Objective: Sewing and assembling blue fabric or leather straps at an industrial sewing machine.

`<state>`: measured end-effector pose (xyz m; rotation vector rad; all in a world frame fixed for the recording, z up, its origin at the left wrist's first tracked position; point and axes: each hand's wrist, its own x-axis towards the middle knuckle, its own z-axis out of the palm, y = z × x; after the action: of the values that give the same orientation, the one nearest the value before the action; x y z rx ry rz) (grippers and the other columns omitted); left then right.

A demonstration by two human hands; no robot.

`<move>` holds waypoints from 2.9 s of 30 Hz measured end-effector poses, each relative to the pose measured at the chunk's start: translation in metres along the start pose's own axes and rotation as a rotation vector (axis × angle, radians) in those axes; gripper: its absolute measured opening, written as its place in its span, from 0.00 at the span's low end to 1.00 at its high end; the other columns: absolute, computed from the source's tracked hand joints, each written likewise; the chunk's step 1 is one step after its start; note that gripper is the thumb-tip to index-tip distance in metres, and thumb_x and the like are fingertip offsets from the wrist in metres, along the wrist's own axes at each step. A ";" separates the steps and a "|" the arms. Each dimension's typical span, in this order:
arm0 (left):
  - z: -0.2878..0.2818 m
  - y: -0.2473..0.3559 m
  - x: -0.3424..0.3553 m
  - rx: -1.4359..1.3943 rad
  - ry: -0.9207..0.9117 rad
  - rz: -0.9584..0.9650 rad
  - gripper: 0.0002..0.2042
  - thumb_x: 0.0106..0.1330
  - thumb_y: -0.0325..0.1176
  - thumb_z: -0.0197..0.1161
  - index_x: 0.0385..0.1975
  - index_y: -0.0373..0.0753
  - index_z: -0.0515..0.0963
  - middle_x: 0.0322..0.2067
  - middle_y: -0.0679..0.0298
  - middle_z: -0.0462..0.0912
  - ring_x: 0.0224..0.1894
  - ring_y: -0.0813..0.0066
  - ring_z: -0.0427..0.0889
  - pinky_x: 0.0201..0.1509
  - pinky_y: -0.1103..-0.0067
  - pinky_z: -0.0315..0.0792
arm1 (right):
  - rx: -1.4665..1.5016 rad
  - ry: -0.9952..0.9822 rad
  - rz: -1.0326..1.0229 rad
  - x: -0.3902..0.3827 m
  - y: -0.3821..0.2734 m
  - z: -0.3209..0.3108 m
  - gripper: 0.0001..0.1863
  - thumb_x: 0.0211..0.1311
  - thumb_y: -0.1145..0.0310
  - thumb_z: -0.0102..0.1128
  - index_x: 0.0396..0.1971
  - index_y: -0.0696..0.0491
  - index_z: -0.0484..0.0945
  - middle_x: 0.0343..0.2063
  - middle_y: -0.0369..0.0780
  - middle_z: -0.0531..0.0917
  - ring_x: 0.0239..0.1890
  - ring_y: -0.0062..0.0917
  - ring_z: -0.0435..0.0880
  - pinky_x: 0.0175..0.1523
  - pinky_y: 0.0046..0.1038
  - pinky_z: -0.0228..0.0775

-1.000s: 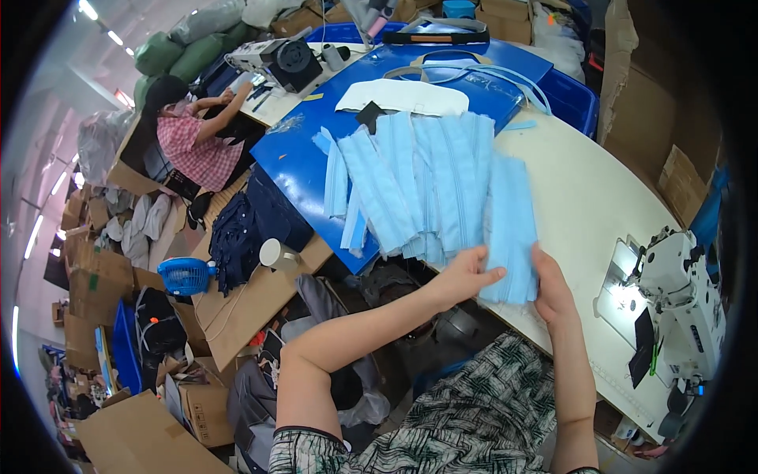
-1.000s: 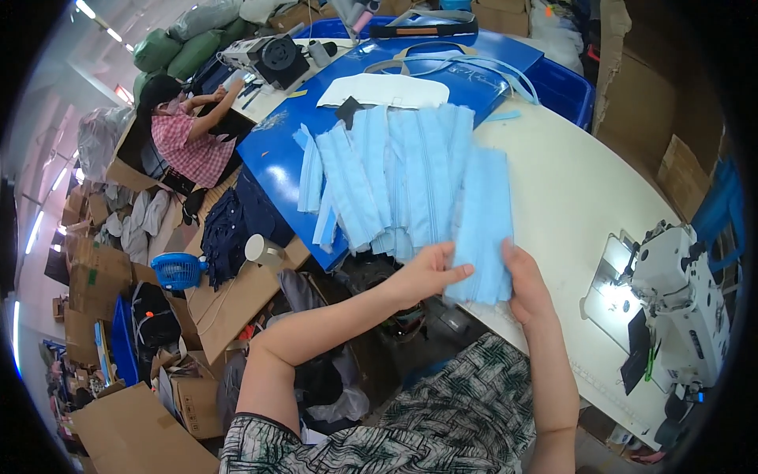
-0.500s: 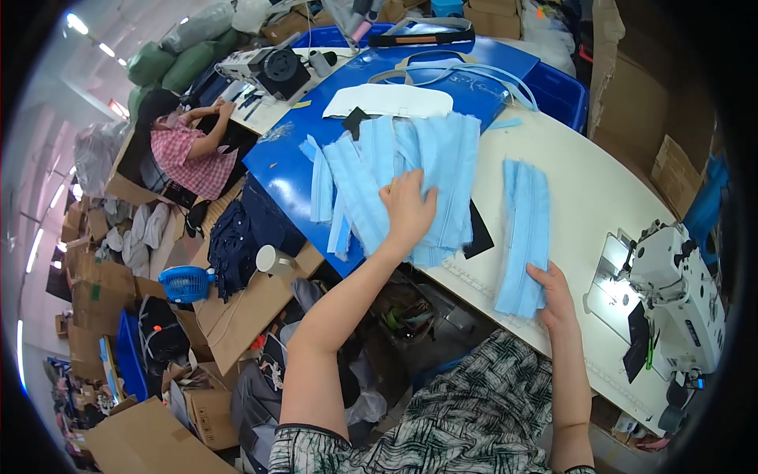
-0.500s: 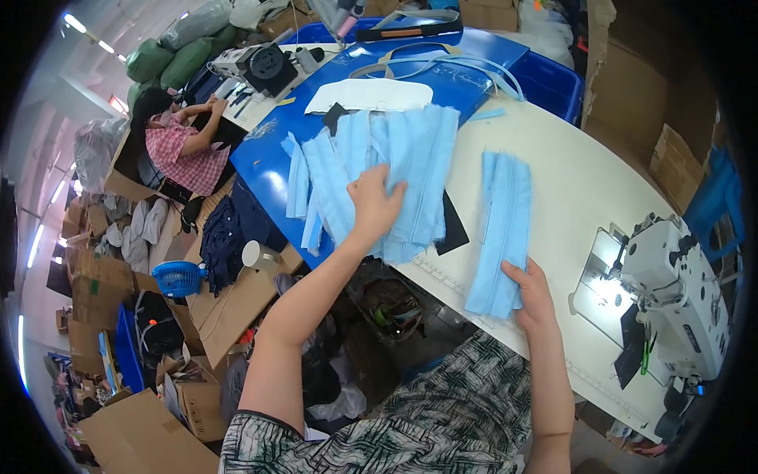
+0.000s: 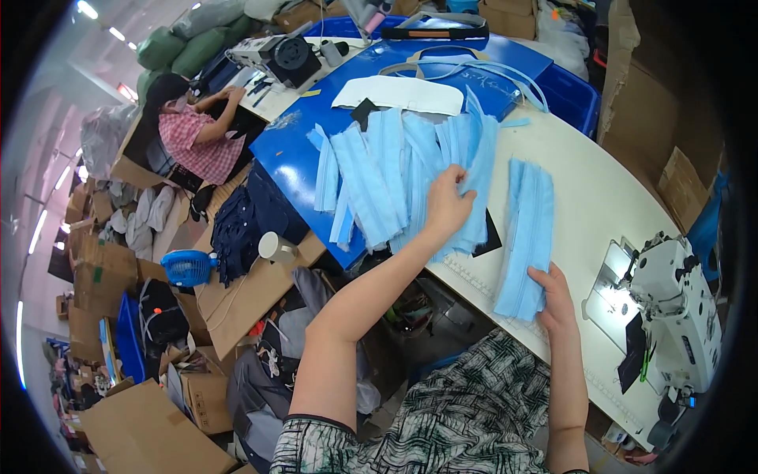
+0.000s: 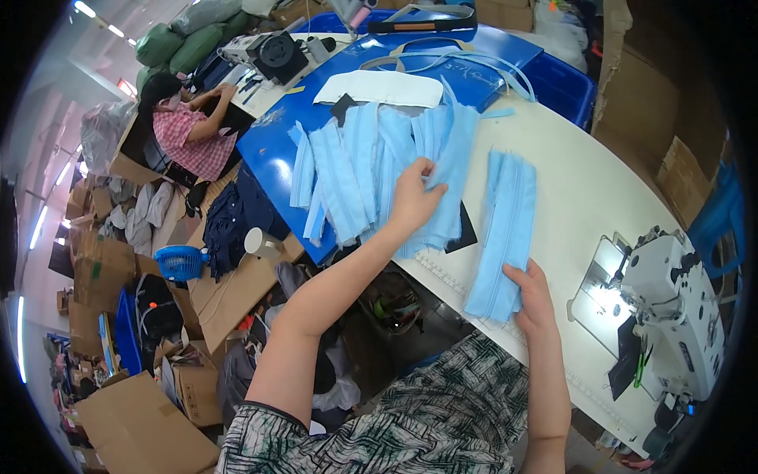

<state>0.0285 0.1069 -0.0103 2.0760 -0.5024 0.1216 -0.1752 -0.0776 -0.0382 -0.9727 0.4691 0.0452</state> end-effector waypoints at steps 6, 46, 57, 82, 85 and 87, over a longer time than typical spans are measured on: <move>0.014 0.053 -0.035 -0.915 -0.311 -0.359 0.20 0.54 0.23 0.72 0.45 0.34 0.71 0.40 0.61 0.81 0.42 0.75 0.80 0.46 0.77 0.76 | -0.010 0.003 -0.024 0.000 -0.006 0.011 0.23 0.67 0.66 0.56 0.57 0.62 0.68 0.50 0.43 0.80 0.50 0.28 0.80 0.57 0.32 0.72; -0.058 0.084 -0.032 0.194 0.044 0.280 0.18 0.61 0.24 0.53 0.51 0.42 0.79 0.34 0.48 0.83 0.37 0.48 0.82 0.40 0.61 0.75 | -0.143 0.040 -0.101 -0.018 -0.001 -0.005 0.32 0.59 0.65 0.68 0.59 0.64 0.65 0.48 0.44 0.79 0.45 0.28 0.81 0.51 0.30 0.75; 0.060 0.084 -0.106 -0.028 -0.456 0.263 0.22 0.57 0.30 0.63 0.53 0.37 0.72 0.46 0.48 0.80 0.47 0.51 0.81 0.47 0.61 0.75 | 0.070 0.039 -0.023 0.001 0.011 -0.023 0.32 0.63 0.65 0.64 0.62 0.60 0.62 0.56 0.45 0.75 0.57 0.31 0.75 0.59 0.32 0.69; -0.213 -0.111 0.000 0.221 -0.019 -0.416 0.28 0.44 0.38 0.79 0.45 0.31 0.79 0.38 0.55 0.84 0.37 0.67 0.83 0.43 0.74 0.76 | -0.482 0.187 -0.236 -0.013 -0.006 -0.016 0.39 0.60 0.62 0.67 0.64 0.64 0.58 0.55 0.49 0.74 0.56 0.32 0.74 0.62 0.32 0.65; -0.196 -0.106 -0.004 0.400 -0.054 -0.402 0.32 0.40 0.46 0.80 0.44 0.31 0.79 0.38 0.54 0.84 0.38 0.63 0.84 0.43 0.71 0.77 | -0.538 0.257 -0.334 -0.010 0.000 -0.029 0.41 0.60 0.60 0.67 0.66 0.63 0.55 0.57 0.50 0.72 0.57 0.33 0.72 0.62 0.32 0.64; -0.188 -0.101 -0.008 0.562 -0.006 -0.303 0.35 0.36 0.54 0.78 0.40 0.32 0.81 0.36 0.53 0.85 0.39 0.56 0.85 0.44 0.67 0.78 | -0.578 0.317 -0.385 -0.010 0.004 -0.035 0.43 0.61 0.59 0.66 0.67 0.63 0.53 0.57 0.50 0.70 0.57 0.33 0.72 0.62 0.32 0.64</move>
<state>0.0825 0.3122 0.0074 2.6766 -0.1560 0.0829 -0.1975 -0.1019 -0.0534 -1.6388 0.5638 -0.3426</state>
